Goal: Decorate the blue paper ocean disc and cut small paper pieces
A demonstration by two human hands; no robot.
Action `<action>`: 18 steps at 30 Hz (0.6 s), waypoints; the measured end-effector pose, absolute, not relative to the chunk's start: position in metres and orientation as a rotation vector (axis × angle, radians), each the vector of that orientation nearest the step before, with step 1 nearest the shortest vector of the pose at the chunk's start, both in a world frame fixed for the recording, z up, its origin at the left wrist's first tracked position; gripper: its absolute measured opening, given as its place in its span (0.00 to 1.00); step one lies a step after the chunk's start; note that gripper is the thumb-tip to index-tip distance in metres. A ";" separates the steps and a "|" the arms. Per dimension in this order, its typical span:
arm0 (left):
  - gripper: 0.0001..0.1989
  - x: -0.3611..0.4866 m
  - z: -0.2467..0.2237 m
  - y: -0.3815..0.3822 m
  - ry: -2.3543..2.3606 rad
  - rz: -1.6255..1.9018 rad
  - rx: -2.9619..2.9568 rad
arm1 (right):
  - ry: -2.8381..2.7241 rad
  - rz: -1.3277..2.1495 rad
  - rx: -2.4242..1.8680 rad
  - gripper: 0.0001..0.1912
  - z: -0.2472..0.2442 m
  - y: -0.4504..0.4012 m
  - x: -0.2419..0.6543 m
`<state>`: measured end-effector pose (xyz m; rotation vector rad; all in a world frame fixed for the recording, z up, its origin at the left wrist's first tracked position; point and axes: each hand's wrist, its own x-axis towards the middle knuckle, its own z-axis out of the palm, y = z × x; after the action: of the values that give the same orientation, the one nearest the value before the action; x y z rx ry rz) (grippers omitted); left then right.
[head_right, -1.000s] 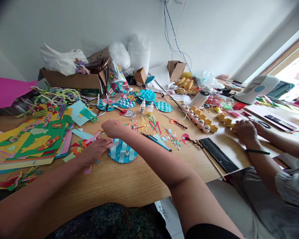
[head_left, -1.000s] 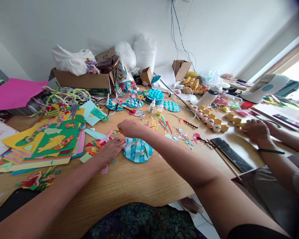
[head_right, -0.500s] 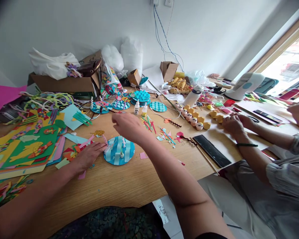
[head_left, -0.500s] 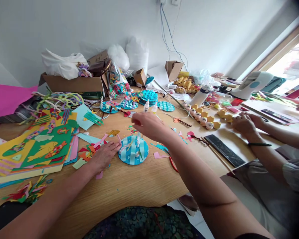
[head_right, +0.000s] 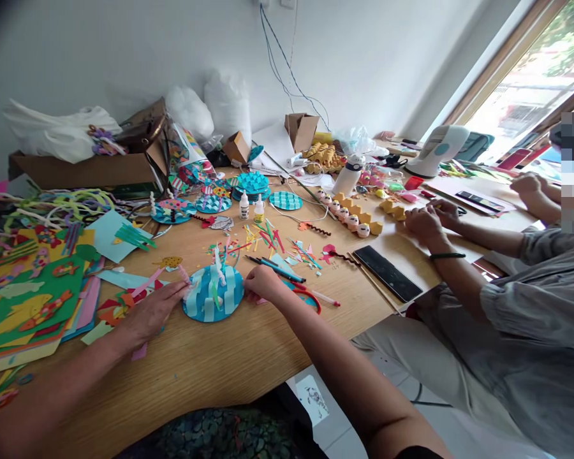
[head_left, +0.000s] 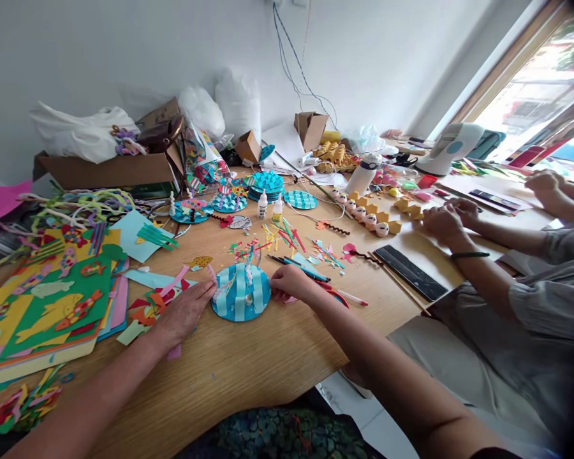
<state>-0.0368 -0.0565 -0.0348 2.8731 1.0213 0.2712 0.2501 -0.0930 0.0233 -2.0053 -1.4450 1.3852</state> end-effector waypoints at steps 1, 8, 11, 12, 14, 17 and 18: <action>0.25 -0.036 -0.037 -0.056 1.021 0.308 2.867 | -1.416 1.403 -1.999 0.10 0.023 -0.092 0.249; 0.22 -0.034 -0.045 -0.054 1.015 0.428 2.865 | -1.217 1.545 -1.915 0.05 0.015 -0.090 0.249; 0.22 -0.034 -0.044 -0.054 1.014 0.444 2.877 | -1.158 1.642 -1.849 0.03 0.014 -0.089 0.250; 0.22 -0.035 -0.044 -0.054 1.013 0.447 2.880 | -1.143 1.673 -1.825 0.03 0.013 -0.089 0.251; 0.23 -0.035 -0.043 -0.053 1.007 0.448 2.886 | -1.117 1.730 -1.779 0.03 0.012 -0.088 0.252; 0.23 -0.037 -0.040 -0.050 0.991 0.443 2.894 | -1.073 1.804 -1.705 0.02 0.010 -0.089 0.253; 0.23 -0.038 -0.038 -0.048 0.981 0.445 2.898 | -1.058 1.825 -1.678 0.02 0.010 -0.089 0.253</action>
<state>-0.0380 -0.0481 -0.0380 2.8977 0.9814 0.4453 0.2530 -0.0886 0.0099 -1.6782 -1.0579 1.8248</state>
